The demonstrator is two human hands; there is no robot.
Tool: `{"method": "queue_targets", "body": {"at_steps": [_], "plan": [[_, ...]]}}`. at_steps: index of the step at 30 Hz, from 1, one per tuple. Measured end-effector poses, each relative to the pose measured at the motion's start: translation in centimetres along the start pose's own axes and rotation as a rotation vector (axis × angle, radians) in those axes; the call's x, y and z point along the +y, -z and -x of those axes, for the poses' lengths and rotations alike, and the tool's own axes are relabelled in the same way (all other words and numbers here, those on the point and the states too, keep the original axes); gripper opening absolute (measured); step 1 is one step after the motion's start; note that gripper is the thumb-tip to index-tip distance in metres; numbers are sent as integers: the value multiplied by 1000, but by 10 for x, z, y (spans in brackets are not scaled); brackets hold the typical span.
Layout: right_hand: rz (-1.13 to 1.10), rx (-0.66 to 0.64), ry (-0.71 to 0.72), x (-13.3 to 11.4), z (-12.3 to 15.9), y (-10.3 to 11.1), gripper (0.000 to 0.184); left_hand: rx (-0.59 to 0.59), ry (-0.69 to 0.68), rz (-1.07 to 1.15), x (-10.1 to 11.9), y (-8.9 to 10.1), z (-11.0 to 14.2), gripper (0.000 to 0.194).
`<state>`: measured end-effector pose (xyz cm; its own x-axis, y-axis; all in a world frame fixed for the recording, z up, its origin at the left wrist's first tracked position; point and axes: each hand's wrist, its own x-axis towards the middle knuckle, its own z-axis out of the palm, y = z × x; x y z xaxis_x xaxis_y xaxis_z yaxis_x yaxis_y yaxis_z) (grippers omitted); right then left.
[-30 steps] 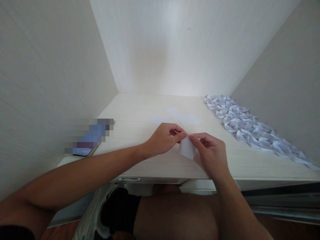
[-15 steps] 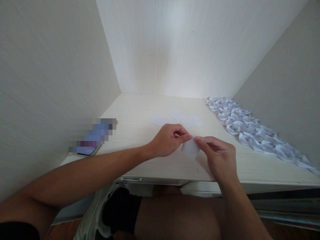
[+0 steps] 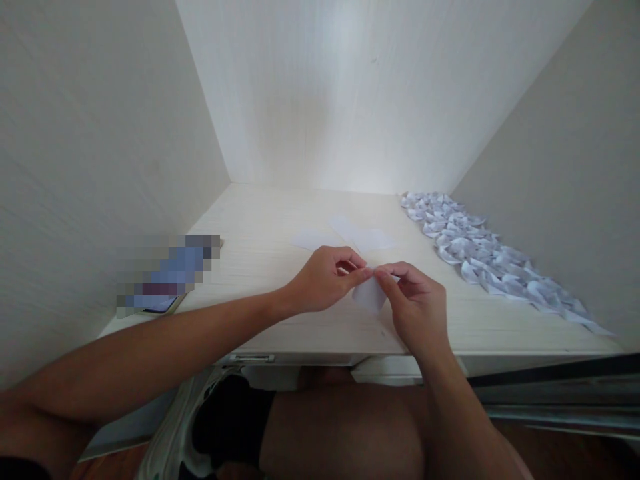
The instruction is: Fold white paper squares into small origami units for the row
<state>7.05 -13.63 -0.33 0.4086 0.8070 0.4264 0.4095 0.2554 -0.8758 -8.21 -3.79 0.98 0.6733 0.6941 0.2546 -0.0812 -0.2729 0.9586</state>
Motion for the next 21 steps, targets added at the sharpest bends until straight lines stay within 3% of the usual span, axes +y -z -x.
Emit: {"method": "queue_targets", "body": {"at_steps": [11, 21], "plan": [[56, -43, 80, -4, 1, -3, 12, 20, 4, -26, 1, -1, 2, 33], [83, 117, 83, -3, 5, -13, 17, -43, -41, -132, -3, 1, -1, 27]]}}
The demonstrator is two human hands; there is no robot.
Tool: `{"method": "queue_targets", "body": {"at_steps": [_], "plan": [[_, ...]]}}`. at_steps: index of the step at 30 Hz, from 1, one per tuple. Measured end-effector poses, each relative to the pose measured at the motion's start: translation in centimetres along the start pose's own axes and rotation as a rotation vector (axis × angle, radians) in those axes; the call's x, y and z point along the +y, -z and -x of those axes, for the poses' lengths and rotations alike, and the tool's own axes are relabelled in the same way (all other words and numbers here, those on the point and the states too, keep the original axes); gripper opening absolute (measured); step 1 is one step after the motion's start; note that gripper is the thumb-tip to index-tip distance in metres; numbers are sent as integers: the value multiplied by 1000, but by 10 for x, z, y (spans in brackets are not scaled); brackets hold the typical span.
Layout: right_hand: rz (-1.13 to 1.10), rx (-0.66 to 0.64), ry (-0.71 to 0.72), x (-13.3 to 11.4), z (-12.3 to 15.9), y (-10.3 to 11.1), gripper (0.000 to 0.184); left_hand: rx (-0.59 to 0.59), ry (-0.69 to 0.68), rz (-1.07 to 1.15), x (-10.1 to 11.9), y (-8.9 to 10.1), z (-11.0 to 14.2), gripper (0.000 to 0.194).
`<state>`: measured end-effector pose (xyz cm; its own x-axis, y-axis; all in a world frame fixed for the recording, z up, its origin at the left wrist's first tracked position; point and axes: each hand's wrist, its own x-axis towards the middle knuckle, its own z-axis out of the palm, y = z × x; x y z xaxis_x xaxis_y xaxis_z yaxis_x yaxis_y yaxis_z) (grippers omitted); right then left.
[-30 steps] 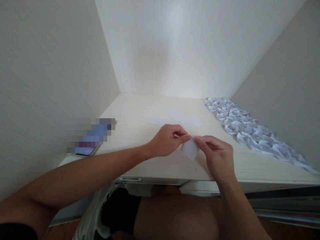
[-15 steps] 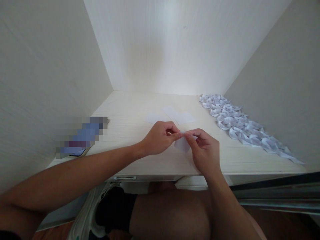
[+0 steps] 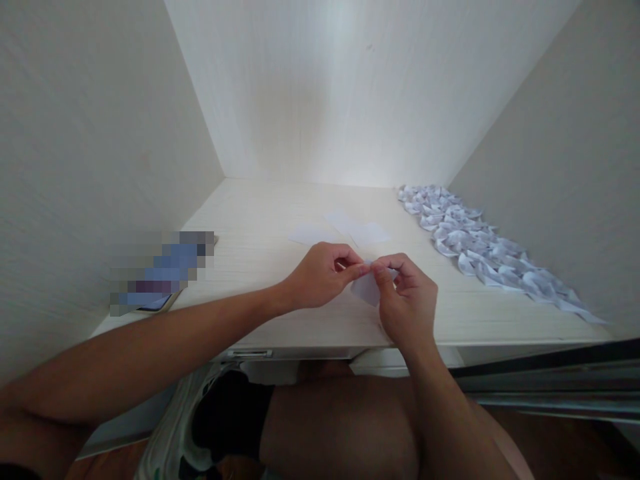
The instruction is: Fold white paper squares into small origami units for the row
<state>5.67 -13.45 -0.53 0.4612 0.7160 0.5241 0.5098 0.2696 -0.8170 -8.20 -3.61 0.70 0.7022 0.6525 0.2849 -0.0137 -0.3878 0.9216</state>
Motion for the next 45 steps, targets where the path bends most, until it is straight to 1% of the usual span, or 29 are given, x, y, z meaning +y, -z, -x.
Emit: {"method": "queue_targets", "body": {"at_steps": [3, 6, 9, 12, 16, 17, 18, 20, 22, 23, 25, 27, 30, 33, 36, 39, 42, 45], "plan": [[-18, 59, -33, 3, -2, 3, 17, -7, -7, -88, -2, -1, 0, 19], [-71, 170, -78, 11, -5, 7, 19, -43, -18, -163, -1, -2, 1, 15], [-151, 235, -100, 18, -6, 8, 24, -68, -33, -186, 2, -2, 2, 14], [-273, 303, -135, 21, -12, 9, 27, -54, -42, -223, 4, -2, 1, 13], [-484, 514, -217, 20, -29, 26, 32, -62, -58, -292, 0, -3, 2, 10], [-510, 547, -242, 19, -32, 31, 33, -62, -81, -305, -2, -3, 3, 10], [-523, 552, -276, 18, -34, 34, 34, -57, -117, -318, -5, -3, 3, 10], [-532, 512, -363, 16, -33, 37, 33, -28, -221, -349, -9, -1, 3, 11], [-539, 426, -454, 14, -28, 32, 31, -8, -335, -376, -12, 2, 3, 10], [-545, 375, -494, 12, -24, 27, 31, -20, -380, -384, -14, 4, 2, 11], [-557, 254, -554, 11, -18, 18, 28, -70, -452, -405, -16, 7, 2, 25], [-584, 143, -592, 10, -13, 10, 26, -121, -527, -439, -16, 10, 2, 32], [-655, 40, -642, 10, -10, 5, 25, -154, -659, -472, -15, 11, 2, 30], [-700, -9, -685, 11, -9, 6, 25, -153, -747, -451, -12, 11, 2, 24], [-693, -31, -670, 12, -10, 8, 28, -132, -742, -443, -11, 10, 2, 17], [-660, -70, -590, 13, -9, 10, 31, -97, -717, -445, -10, 10, 3, 16], [-603, -118, -489, 12, -9, 12, 28, -82, -722, -446, -9, 11, 4, 17], [-565, -133, -443, 11, -8, 15, 25, -82, -736, -461, -8, 11, 5, 15]]}}
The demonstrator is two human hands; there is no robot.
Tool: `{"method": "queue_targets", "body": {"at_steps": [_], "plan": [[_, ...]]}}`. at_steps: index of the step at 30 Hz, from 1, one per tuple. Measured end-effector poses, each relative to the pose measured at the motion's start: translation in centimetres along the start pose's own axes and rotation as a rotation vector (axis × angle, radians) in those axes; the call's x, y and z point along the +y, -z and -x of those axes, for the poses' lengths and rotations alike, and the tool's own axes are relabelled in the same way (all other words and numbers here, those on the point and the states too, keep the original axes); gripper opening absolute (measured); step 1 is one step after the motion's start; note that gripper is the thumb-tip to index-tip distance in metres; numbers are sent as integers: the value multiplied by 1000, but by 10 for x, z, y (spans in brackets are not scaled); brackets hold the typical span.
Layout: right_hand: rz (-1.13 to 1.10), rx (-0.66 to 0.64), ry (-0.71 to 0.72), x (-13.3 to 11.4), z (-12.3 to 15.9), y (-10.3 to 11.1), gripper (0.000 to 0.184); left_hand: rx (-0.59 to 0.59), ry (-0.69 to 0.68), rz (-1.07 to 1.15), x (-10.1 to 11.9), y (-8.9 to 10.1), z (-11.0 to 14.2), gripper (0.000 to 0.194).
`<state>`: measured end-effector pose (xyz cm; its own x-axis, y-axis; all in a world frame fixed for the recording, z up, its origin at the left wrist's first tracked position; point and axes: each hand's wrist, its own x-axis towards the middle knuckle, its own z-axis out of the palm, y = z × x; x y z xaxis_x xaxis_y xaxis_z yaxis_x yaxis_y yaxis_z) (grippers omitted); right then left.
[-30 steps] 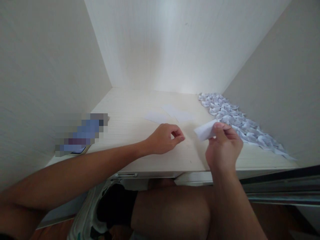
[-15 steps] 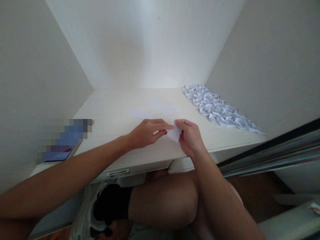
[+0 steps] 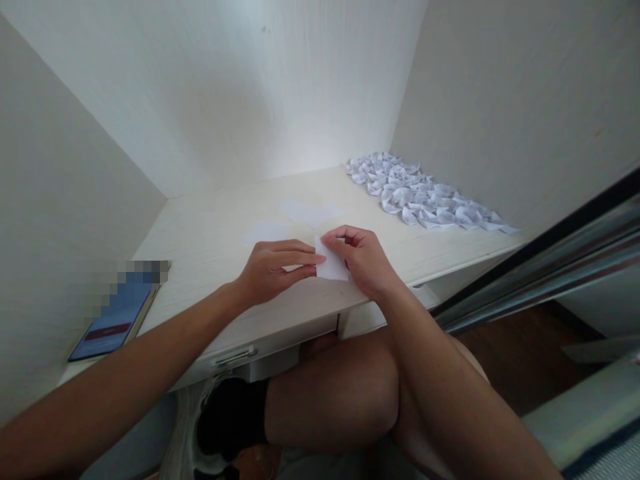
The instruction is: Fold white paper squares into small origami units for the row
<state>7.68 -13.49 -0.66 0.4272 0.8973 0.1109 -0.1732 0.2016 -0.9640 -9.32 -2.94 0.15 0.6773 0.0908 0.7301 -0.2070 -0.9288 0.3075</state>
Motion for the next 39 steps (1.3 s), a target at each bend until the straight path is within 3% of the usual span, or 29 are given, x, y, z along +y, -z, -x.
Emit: {"method": "queue_targets", "body": {"at_steps": [8, 12, 15, 18, 23, 33, 39], "plan": [[66, -15, 74, -1, 2, 2, 21, 23, 1, -11, 2, 1, -1, 10], [-63, -93, 128, -8, 3, 8, 20, 165, 5, -49, 3, 2, -2, 7], [22, -206, 229, -14, 5, 13, 20, 256, 21, -49, 3, 2, -3, 8], [135, -270, 365, -17, 8, 16, 16, 267, 37, -17, 2, 1, -2, 9], [211, -235, 435, -17, 9, 17, 14, 279, 55, 6, 1, 1, 0, 16], [153, -144, 410, -12, 12, 4, 3, 338, 54, -44, 6, 0, -5, 7], [159, -69, 398, -13, 12, 0, 7, 335, 55, -7, 6, 0, -6, 6]]}}
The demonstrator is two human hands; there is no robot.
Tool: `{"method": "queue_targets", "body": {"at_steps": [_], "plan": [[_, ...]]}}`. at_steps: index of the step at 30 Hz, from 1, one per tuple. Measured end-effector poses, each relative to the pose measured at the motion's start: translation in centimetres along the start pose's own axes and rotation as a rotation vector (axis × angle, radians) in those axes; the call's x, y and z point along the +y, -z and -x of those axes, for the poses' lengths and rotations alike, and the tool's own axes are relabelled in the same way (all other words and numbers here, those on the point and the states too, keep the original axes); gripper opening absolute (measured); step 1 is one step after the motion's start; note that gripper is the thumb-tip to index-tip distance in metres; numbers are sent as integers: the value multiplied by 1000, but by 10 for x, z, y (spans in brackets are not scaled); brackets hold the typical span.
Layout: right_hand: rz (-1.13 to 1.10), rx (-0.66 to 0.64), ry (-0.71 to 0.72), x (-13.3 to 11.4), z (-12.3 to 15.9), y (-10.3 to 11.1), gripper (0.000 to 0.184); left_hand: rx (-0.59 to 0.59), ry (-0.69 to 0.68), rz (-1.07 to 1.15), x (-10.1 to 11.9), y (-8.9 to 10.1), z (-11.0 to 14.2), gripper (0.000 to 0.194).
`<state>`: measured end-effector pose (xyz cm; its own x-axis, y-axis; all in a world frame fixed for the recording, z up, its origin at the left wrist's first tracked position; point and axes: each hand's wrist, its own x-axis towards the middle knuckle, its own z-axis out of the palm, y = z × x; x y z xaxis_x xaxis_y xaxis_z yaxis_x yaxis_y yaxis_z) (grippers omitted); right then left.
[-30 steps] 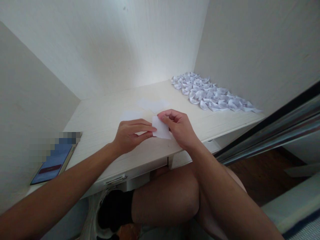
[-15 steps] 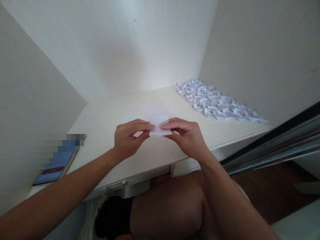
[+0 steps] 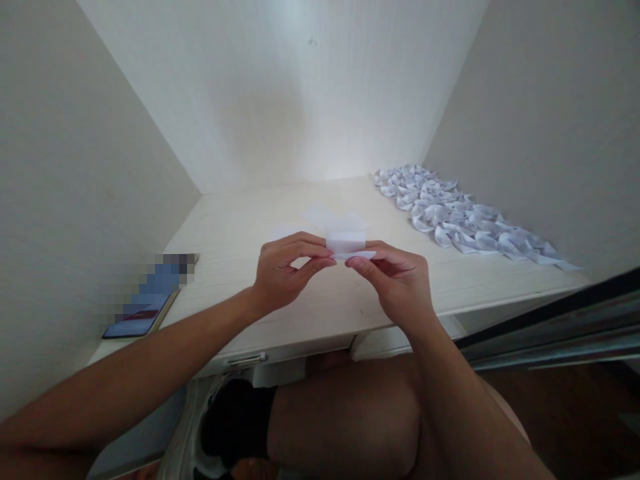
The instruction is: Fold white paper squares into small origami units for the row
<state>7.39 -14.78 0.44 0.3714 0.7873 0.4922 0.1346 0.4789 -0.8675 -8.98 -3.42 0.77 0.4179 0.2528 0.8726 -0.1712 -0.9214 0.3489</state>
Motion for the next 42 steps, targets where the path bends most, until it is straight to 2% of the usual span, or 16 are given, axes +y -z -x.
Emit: {"method": "queue_targets", "body": {"at_steps": [4, 8, 10, 13, 17, 22, 28, 36, 42], "plan": [[32, 25, -26, -3, 1, -6, 14, 8, 23, 10, 1, 0, -1, 8], [-13, 109, -17, -2, 3, -12, 22, -1, 94, 80, 4, -3, 2, 6], [-14, 123, -6, -1, 3, -14, 19, 14, 193, 184, 5, -5, 4, 6], [9, 113, -4, 2, 3, -14, 16, 80, 373, 376, 6, -10, 7, 17], [-3, 124, -4, 5, 3, -14, 16, 159, 479, 503, 9, -13, 5, 21], [-13, 109, 6, 5, 4, -16, 13, 174, 526, 541, 15, -13, 1, 18], [-29, 142, 11, 6, 5, -17, 10, 155, 584, 474, 20, -11, 0, 11], [-58, 221, 23, 4, 3, -18, 17, 163, 580, 480, 23, -11, -3, 10], [-106, 231, -23, 5, 2, -20, 22, 170, 644, 493, 21, -11, -4, 13]]}}
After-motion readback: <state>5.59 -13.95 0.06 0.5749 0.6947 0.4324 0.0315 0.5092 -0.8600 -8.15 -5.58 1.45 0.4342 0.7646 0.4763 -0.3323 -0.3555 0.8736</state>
